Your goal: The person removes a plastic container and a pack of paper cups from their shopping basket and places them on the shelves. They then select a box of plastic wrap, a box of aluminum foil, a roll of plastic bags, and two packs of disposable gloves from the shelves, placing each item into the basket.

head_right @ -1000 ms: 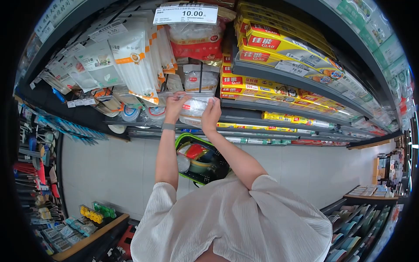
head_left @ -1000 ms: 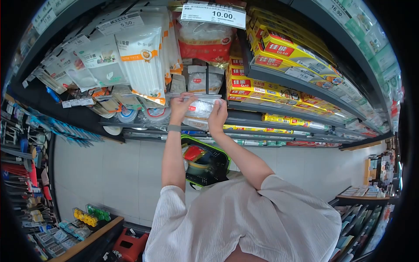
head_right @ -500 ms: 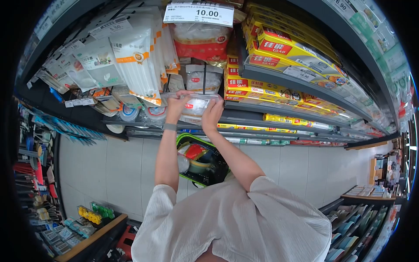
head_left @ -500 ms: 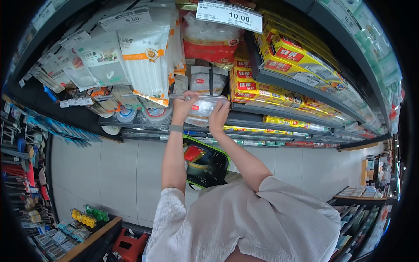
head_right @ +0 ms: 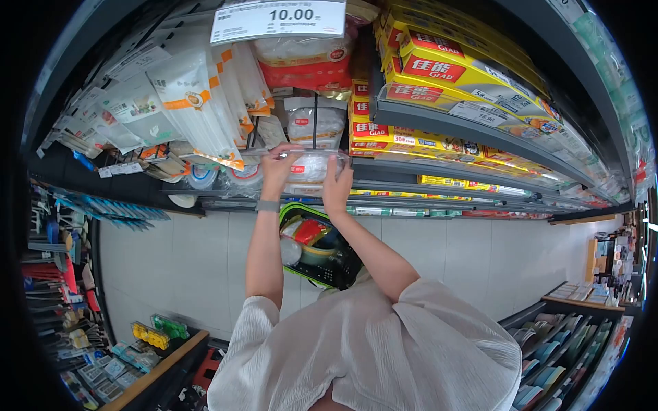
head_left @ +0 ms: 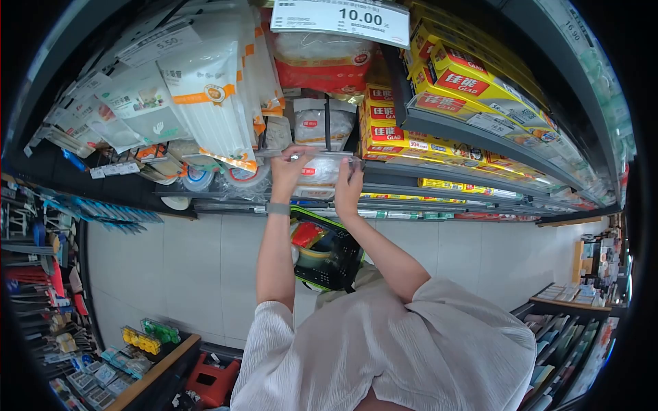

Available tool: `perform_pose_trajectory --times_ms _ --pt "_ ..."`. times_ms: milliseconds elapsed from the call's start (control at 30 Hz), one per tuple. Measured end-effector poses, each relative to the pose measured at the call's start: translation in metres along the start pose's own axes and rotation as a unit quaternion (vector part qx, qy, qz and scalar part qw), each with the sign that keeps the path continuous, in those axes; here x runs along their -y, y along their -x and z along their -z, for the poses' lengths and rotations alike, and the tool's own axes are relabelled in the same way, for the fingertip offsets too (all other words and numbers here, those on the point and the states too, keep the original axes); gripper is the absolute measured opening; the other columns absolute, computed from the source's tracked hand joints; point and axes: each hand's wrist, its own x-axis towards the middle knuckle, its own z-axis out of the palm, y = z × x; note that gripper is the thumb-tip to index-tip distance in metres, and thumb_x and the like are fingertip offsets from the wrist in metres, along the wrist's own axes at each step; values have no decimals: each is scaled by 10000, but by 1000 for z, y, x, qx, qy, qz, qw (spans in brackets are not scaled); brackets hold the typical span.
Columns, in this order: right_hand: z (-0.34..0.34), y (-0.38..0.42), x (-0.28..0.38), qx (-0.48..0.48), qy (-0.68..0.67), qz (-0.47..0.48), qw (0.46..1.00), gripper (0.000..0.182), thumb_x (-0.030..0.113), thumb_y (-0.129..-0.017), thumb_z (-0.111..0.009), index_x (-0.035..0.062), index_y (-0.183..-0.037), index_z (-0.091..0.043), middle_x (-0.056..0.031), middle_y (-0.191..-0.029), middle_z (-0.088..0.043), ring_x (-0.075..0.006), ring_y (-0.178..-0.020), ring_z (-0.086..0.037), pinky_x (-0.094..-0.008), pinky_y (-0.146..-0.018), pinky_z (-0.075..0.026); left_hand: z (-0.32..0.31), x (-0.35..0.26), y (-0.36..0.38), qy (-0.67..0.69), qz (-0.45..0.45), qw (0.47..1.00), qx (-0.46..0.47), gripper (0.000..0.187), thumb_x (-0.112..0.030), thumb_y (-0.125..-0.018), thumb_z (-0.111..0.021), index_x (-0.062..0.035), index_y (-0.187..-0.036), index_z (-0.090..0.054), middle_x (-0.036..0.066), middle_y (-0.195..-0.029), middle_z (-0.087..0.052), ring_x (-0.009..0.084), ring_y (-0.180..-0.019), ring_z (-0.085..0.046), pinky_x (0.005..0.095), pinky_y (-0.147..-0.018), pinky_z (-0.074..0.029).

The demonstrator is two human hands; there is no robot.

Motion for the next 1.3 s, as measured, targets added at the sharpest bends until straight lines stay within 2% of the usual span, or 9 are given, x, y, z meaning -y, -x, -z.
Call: perform_pose_trajectory --times_ms 67,133,167,233,567,667,967,1133,1300 --pt "6 -5 -7 -1 -16 -20 1000 466 332 -1008 -601 -95 -1193 -587 -280 -1183 -629 -375 -1119 -592 -421 -1003 -424 -1 0 -1 -6 9 1000 -3 160 81 -824 -710 58 -980 -736 101 -970 -751 136 -886 -689 272 -848 -545" --pt "9 -11 -13 -4 -47 -16 999 386 292 -970 -673 -78 -1075 -634 -192 -1016 -673 -269 -946 -612 -392 -895 -468 -3 -2 -3 46 15 999 -3 156 79 -824 -709 59 -976 -734 111 -963 -751 139 -883 -697 269 -849 -549" --pt "8 -12 -16 -4 -47 -20 999 386 292 -970 -673 -78 -1075 -634 -192 -1016 -673 -269 -946 -612 -392 -895 -468 -4 -3 -3 44 18 999 -3 156 79 -824 -709 59 -976 -734 111 -963 -751 139 -883 -697 269 -849 -549" --pt "5 -14 -20 -28 -86 -28 995 342 249 -947 -711 -77 -1027 -643 -134 -942 -669 -188 -867 -575 -352 -836 -475 -7 -6 -3 55 50 997 -20 138 45 -811 -771 35 -947 -754 89 -948 -751 124 -890 -684 273 -843 -537" --pt "-1 -20 -6 -17 -116 -37 992 312 193 -931 -737 -79 -1049 -638 -94 -952 -674 -149 -893 -576 -336 -833 -482 -15 -7 3 91 64 991 -68 207 22 -801 -795 68 -994 -738 100 -915 -754 121 -820 -696 264 -770 -562" --pt "-3 -21 -5 -34 -146 -6 989 312 174 -924 -745 -82 -1065 -638 -98 -974 -675 -141 -910 -573 -334 -849 -481 -16 -7 3 101 94 987 -82 228 0 -786 -820 57 -992 -741 96 -913 -753 112 -797 -692 264 -749 -563" --pt "-10 -24 -1 -49 -140 -45 988 437 282 -931 -752 -97 -1115 -636 -119 -1037 -687 -179 -947 -590 -363 -927 -467 -20 -9 0 103 111 984 -98 242 -27 -757 -867 29 -952 -736 89 -916 -748 110 -784 -687 263 -720 -557" --pt "-13 -24 -8 -79 -145 -38 986 455 292 -913 -770 -98 -1112 -646 -126 -1037 -700 -176 -951 -595 -360 -926 -468 -18 -5 1 118 108 982 -100 208 10 -764 -839 47 -940 -733 95 -908 -750 122 -748 -695 264 -704 -558" --pt "-12 -24 -14 -57 -119 -62 989 459 303 -914 -768 -97 -1103 -646 -118 -1028 -700 -166 -939 -594 -354 -914 -471 -18 -6 2 111 103 984 -94 180 55 -794 -787 43 -968 -740 96 -919 -753 129 -791 -697 276 -747 -561"
